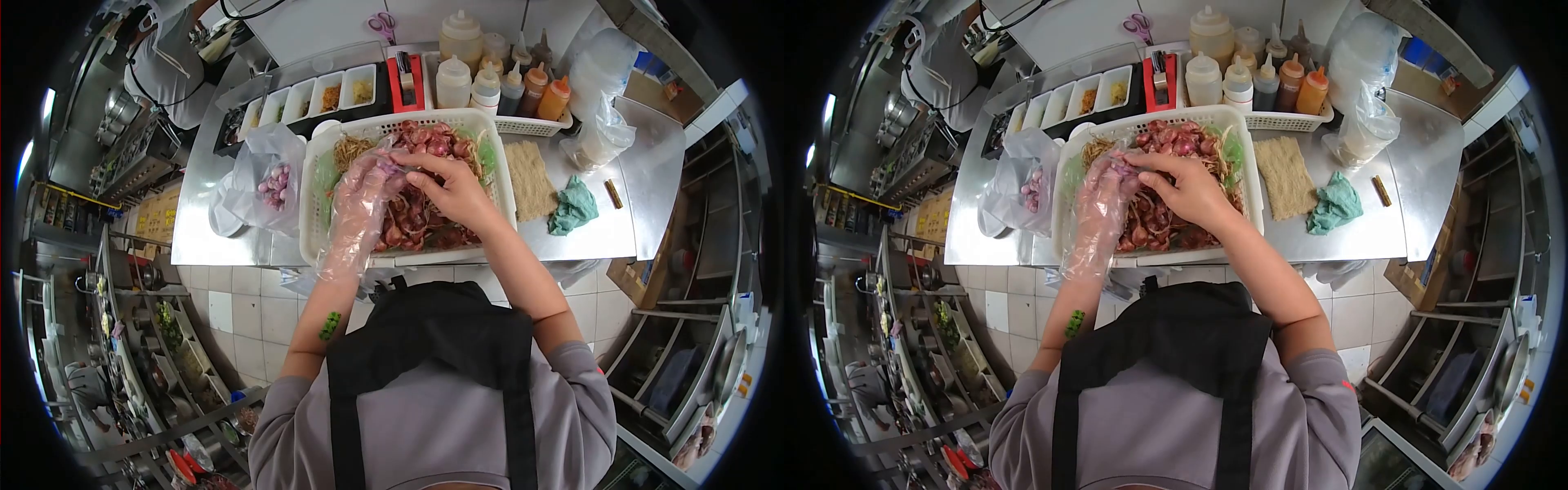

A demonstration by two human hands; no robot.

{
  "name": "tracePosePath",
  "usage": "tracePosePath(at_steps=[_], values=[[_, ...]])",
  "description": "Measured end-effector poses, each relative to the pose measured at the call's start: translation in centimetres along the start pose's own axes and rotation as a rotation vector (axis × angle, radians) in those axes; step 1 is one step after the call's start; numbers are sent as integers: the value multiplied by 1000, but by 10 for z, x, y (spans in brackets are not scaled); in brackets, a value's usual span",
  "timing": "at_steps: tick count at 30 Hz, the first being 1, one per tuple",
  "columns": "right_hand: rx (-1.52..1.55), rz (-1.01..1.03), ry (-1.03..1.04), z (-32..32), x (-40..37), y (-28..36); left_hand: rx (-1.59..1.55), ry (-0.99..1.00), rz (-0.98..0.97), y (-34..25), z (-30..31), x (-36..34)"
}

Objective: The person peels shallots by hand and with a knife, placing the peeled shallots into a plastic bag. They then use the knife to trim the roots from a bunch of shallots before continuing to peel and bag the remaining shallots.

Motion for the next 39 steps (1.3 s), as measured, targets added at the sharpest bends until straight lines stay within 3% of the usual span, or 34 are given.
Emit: tracePosePath(at_steps=[4, 10, 19, 22, 27, 31, 33, 34, 37, 39], values=[[-48, 4, 73, -9, 2, 4, 133, -47, 30, 7, 14, 0], [45, -80, 21, -3, 0, -5, 113, 2, -2, -4, 1, -2], [134, -158, -80, 5, -3, -15, 78, -46, 103, 7, 11, -4], [137, -96, -178, 15, -6, -18, -32, 10, 87, 8, 5, -1], [-118, -296, -120, 20, -10, -30, -287, -12, 1, 5, 5, 1], [64, -293, 4, 8, -7, -28, -308, 14, 21, 18, 20, 3], [71, -11, 85, -1, -1, 0, -292, 78, -27, 16, 20, 3], [72, -12, 84, -1, 0, 1, -292, 77, -25, 15, 19, 2], [-55, 23, 104, -3, 0, 9, -219, 61, 37, 8, 9, -3], [-67, 8, 107, -3, 0, 8, 294, 16, 46, -7, 2, -5]])
Point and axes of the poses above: each hand's wrist, its own x-axis towards the middle knuckle, its own z-axis out of the back of the hand, y = z × x, the point moved 9 cm from there along x, towards the middle knuckle, and after that the axes turned 15 degrees about y, right-handed, at the moved point
